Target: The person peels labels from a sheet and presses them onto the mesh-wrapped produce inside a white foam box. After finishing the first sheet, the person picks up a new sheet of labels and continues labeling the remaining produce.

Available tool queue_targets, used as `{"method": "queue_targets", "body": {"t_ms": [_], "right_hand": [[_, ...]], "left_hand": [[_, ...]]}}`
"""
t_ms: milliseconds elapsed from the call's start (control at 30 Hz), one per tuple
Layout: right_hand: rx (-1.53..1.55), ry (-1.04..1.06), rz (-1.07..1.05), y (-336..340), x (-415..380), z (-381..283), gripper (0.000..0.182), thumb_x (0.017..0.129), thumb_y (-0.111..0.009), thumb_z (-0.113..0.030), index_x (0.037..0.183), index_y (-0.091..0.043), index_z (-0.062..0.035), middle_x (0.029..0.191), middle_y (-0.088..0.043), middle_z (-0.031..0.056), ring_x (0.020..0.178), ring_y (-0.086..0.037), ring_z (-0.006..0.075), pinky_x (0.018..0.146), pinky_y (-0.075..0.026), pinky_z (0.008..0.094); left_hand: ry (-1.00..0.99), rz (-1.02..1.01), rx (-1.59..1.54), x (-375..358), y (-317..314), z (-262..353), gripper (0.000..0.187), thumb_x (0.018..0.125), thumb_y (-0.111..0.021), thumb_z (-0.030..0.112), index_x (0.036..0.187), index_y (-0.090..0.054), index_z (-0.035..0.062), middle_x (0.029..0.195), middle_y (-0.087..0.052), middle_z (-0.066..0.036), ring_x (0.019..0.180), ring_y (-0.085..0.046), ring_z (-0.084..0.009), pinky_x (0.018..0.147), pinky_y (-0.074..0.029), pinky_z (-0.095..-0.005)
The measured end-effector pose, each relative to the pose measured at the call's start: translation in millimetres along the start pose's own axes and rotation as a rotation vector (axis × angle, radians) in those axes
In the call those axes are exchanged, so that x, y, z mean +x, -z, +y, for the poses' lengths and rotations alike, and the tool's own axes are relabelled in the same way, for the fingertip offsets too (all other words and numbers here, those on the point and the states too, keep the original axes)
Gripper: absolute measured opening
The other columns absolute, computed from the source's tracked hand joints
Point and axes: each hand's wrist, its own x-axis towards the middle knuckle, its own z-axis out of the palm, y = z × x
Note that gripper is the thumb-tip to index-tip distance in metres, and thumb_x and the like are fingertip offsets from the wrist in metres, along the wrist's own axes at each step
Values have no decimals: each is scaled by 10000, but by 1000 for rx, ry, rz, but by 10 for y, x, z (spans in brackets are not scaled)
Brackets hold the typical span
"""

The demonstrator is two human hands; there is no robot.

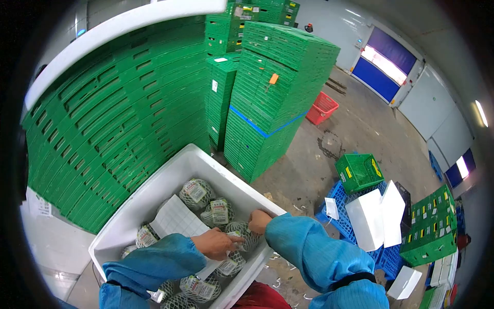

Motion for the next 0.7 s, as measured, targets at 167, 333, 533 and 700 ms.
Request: {"method": "queue_targets", "body": {"t_ms": [167,333,533,700], "right_hand": [[-290,-59,-128,-115,198,84,177,688,-542,-5,854,-576,46,693,-629,173,637,-649,246,582,-528,343],[-709,148,110,-164,22,22,170,726,-531,-26,874,-571,44,805,-633,237,754,-649,339,681,-522,413],[-734,340,-40,42,-205,-168,190,734,-525,-31,907,-590,11,876,-643,211,830,-636,362,728,-511,422],[-666,354,-192,203,-243,-592,235,756,-577,-117,958,-624,-5,957,-637,209,906,-619,349,786,-487,418]], "left_hand": [[-80,-3,-145,43,-35,-155,261,667,-599,118,919,-634,61,1442,-318,-57,978,-587,-300,734,-462,-438],[-223,155,-296,-256,158,-245,307,694,-605,119,988,-606,30,1397,-373,-106,986,-573,-333,800,-471,-416],[151,243,-314,-1279,1021,252,226,754,-630,182,928,-633,38,904,-657,-100,801,-629,-281,701,-490,-351],[346,703,-381,-2020,1301,665,138,788,-636,148,887,-632,52,742,-637,-131,672,-622,-285,614,-481,-348]]}}
